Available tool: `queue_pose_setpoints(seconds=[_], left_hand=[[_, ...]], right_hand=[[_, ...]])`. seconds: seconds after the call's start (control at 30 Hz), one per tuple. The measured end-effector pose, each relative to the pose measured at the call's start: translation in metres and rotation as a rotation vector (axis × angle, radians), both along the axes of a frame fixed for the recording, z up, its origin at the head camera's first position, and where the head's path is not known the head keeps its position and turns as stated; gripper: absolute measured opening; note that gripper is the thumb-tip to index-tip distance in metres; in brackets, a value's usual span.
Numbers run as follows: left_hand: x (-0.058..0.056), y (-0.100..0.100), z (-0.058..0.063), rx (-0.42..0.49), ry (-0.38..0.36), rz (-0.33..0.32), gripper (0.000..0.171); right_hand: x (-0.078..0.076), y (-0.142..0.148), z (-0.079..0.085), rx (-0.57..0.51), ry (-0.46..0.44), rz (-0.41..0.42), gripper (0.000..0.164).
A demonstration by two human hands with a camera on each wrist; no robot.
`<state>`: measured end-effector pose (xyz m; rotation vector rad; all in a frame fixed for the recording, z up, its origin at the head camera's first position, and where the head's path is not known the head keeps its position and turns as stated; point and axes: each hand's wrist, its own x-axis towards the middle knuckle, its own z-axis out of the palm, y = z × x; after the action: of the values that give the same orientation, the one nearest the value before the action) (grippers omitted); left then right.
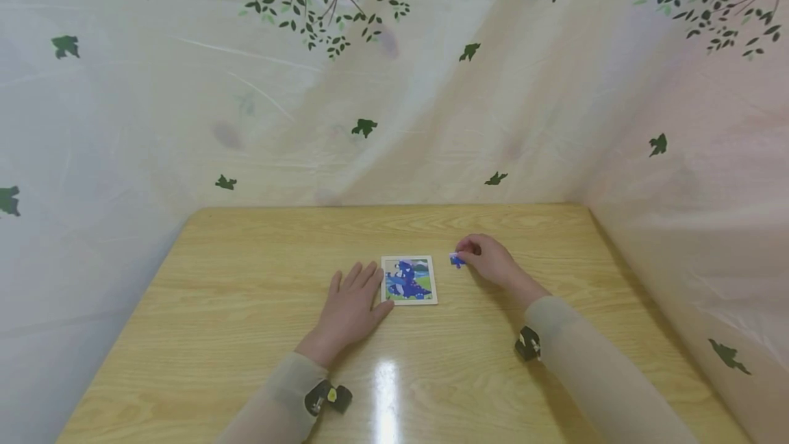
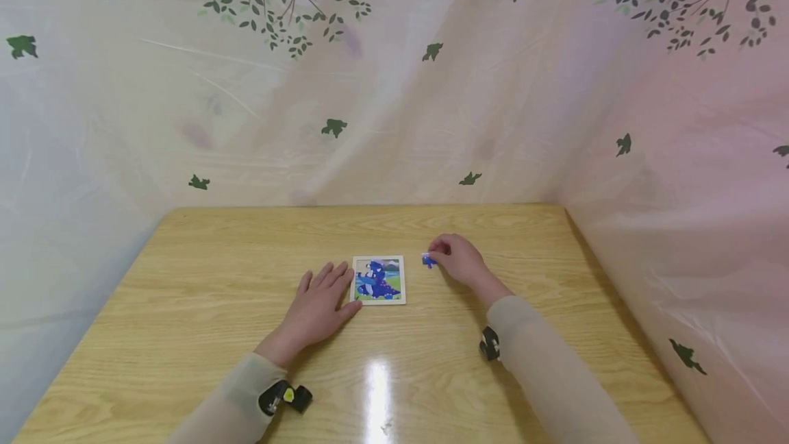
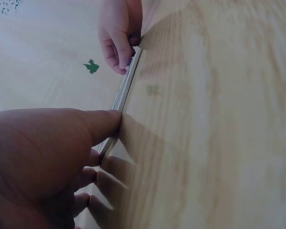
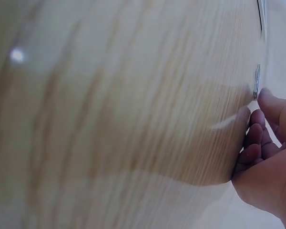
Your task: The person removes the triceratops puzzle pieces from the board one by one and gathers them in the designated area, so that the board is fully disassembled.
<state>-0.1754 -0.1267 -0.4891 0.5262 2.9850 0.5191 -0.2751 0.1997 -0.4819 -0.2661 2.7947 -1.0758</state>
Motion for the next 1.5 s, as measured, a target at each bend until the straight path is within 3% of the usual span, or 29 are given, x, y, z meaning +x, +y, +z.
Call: queue_pose_setpoints(seconds=[0.43,0.77,1.03,1.5], left_hand=[[0.000,-0.001,-0.001,0.012,0.004,-0.003,0.076],[0.001,-0.001,0.001,0.017,0.006,0.001,0.075],[0.000,0.000,0.000,0.006,0.004,0.000,0.076],[0.001,0.000,0.002,0.014,0.013,-0.004,0.074]], right_hand=[[0.000,-0.002,0.008,-0.052,0.018,-0.058,0.024],[0.011,-0.038,0.023,-0.109,0.066,0.031,0.021],[0.020,-0.067,0.021,-0.123,0.044,0.074,0.022],[0.018,-0.098,0.023,-0.135,0.050,0.142,0.025]])
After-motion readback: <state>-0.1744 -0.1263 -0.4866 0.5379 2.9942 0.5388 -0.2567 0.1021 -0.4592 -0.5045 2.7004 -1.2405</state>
